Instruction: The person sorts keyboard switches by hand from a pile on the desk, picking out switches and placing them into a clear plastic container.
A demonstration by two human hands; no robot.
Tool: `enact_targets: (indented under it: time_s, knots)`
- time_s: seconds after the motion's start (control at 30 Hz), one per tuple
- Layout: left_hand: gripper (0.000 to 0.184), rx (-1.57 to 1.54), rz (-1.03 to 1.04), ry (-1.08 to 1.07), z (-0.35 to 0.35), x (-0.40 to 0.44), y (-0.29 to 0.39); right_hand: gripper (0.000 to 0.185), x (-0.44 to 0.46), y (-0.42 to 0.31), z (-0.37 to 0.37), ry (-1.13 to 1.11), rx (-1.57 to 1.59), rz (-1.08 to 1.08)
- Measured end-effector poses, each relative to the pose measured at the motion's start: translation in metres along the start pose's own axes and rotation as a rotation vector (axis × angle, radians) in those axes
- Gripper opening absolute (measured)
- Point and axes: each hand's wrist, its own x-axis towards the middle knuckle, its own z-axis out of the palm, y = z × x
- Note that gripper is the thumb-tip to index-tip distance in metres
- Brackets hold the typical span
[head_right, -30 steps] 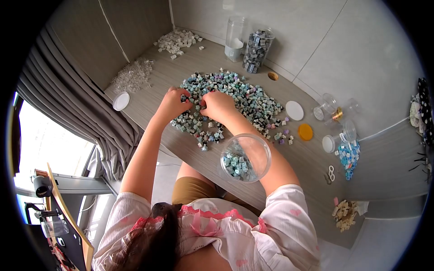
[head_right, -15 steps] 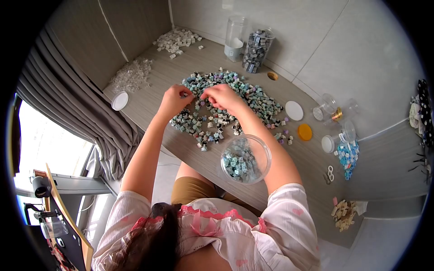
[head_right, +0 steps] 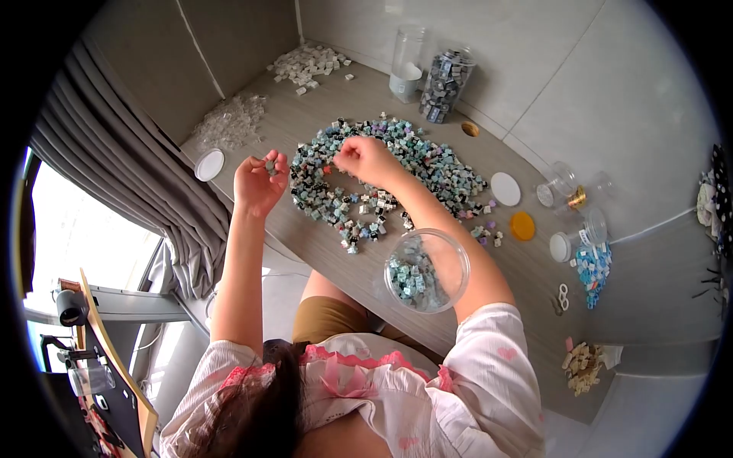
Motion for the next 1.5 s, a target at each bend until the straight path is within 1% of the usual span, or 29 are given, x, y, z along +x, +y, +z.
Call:
enact_targets:
  time_s: [0.03, 0.07, 0.1, 0.13, 0.17, 0.2, 0.23, 0.27, 0.3, 0.33, 0.37, 0.47, 0.5, 0.6, 0.7, 0.8, 0.83, 0.9, 0.93, 0.97, 1.0, 1.07, 1.1, 1.2, 1.23, 1.33, 1.37, 1.47, 1.5]
  knots:
    - [0.022, 0.046, -0.006, -0.068, -0.009, 0.001, 0.001, 0.024, 0.004, 0.005, -0.005, -0.013, 0.293, 0.101]
    - [0.023, 0.312, 0.066, -0.038, -0.016, 0.001, -0.001, 0.028, 0.006, 0.010, -0.006, -0.026, 0.587, 0.203]
    - [0.024, 0.578, 0.138, -0.008, -0.018, -0.003, -0.005, 0.038, 0.005, 0.011, -0.003, -0.065, 0.766, 0.194]
    - [0.026, 0.845, 0.210, 0.024, -0.011, -0.011, -0.012, 0.037, 0.003, 0.006, -0.001, -0.071, 0.811, 0.236]
    - [0.026, 1.151, 0.232, 0.133, -0.002, -0.019, -0.020, 0.037, 0.001, 0.000, 0.000, -0.078, 0.854, 0.277]
    - [0.023, 1.404, 0.346, 0.095, 0.000, -0.024, -0.025, 0.036, 0.001, -0.004, 0.001, -0.086, 0.899, 0.319]
    - [0.022, 1.655, 0.461, 0.054, 0.000, -0.029, -0.029, 0.026, 0.001, -0.001, 0.001, -0.136, 0.827, 0.293]
    - [0.020, 1.903, 0.577, 0.008, 0.000, -0.031, -0.031, 0.023, 0.000, -0.002, 0.004, -0.146, 0.603, 0.258]
    - [0.020, 1.905, 0.648, -0.011, -0.006, -0.028, -0.034, 0.021, -0.003, -0.008, 0.007, -0.154, 0.380, 0.222]
    - [0.021, 1.925, 0.637, -0.031, -0.005, -0.029, -0.035, 0.018, -0.004, -0.011, 0.009, -0.159, 0.156, 0.182]
    - [0.022, 1.945, 0.626, -0.054, -0.003, -0.030, -0.036, 0.021, 0.005, 0.026, 0.017, -0.128, 0.016, -0.130]
    - [0.023, 2.005, 0.613, -0.094, 0.004, -0.033, -0.035, 0.027, -0.013, -0.018, 0.009, -0.242, -0.389, 0.038]
    - [0.024, 2.025, 0.612, -0.103, 0.005, -0.032, -0.036, 0.031, -0.015, -0.017, 0.011, -0.218, -0.435, -0.009]
    - [0.025, 2.048, 0.583, -0.136, 0.000, -0.028, -0.033, 0.029, -0.015, -0.013, 0.015, -0.188, -0.507, -0.066]
    - [0.026, 2.053, 0.551, -0.116, -0.003, -0.025, -0.029, 0.024, -0.012, -0.007, 0.020, -0.156, -0.553, -0.124]
    - [0.026, 2.043, 0.551, -0.134, -0.003, -0.025, -0.025, 0.018, -0.011, -0.016, 0.016, -0.150, -0.362, 0.040]
    - [0.024, 2.028, 0.524, -0.109, 0.000, -0.027, -0.024, 0.022, -0.006, -0.002, 0.021, -0.048, -0.253, -0.074]
    - [0.022, 1.998, 0.469, -0.065, 0.008, -0.030, -0.023, 0.028, 0.002, 0.012, 0.006, -0.153, 0.432, 0.224]
    - [0.022, 1.894, 0.449, -0.010, 0.007, -0.029, -0.023, 0.032, 0.003, 0.013, 0.002, -0.202, 0.775, 0.372]
    - [0.023, 1.789, 0.429, 0.043, 0.006, -0.026, -0.022, 0.040, 0.003, 0.015, 0.004, -0.162, 0.892, 0.348]
    - [0.024, 1.684, 0.409, 0.092, 0.005, -0.023, -0.022, 0.042, 0.001, 0.012, 0.004, -0.141, 0.941, 0.349]
    - [0.024, 0.973, 0.223, -0.026, -0.017, -0.009, -0.011, 0.044, -0.001, 0.003, 0.004, -0.102, 1.038, 0.350]
    - [0.024, 0.615, 0.131, -0.077, -0.016, -0.010, -0.008, 0.041, -0.001, 0.003, 0.006, -0.083, 1.017, 0.336]
    - [0.019, 0.166, 0.033, -0.002, -0.011, -0.018, -0.008, 0.031, 0.004, -0.002, 0.010, -0.093, 0.657, 0.235]
    - [0.013, 0.165, 0.016, 0.108, -0.005, -0.020, -0.010, 0.026, 0.009, 0.005, 0.013, -0.120, 0.537, 0.179]
    - [0.016, 0.250, 0.038, 0.115, -0.016, -0.014, -0.019, 0.020, 0.019, -0.002, 0.025, -0.106, -0.115, -0.132]
    - [0.021, 0.482, 0.095, 0.097, -0.021, -0.013, -0.020, 0.018, 0.016, -0.006, 0.028, -0.113, -0.171, -0.105]
    - [0.022, 1.339, 0.283, 0.130, 0.006, -0.029, -0.033, 0.022, 0.021, -0.015, 0.029, -0.186, -0.397, -0.146]
    - [0.023, 1.602, 0.399, 0.113, 0.006, -0.027, -0.034, 0.024, 0.023, -0.021, 0.028, -0.208, -0.447, -0.103]
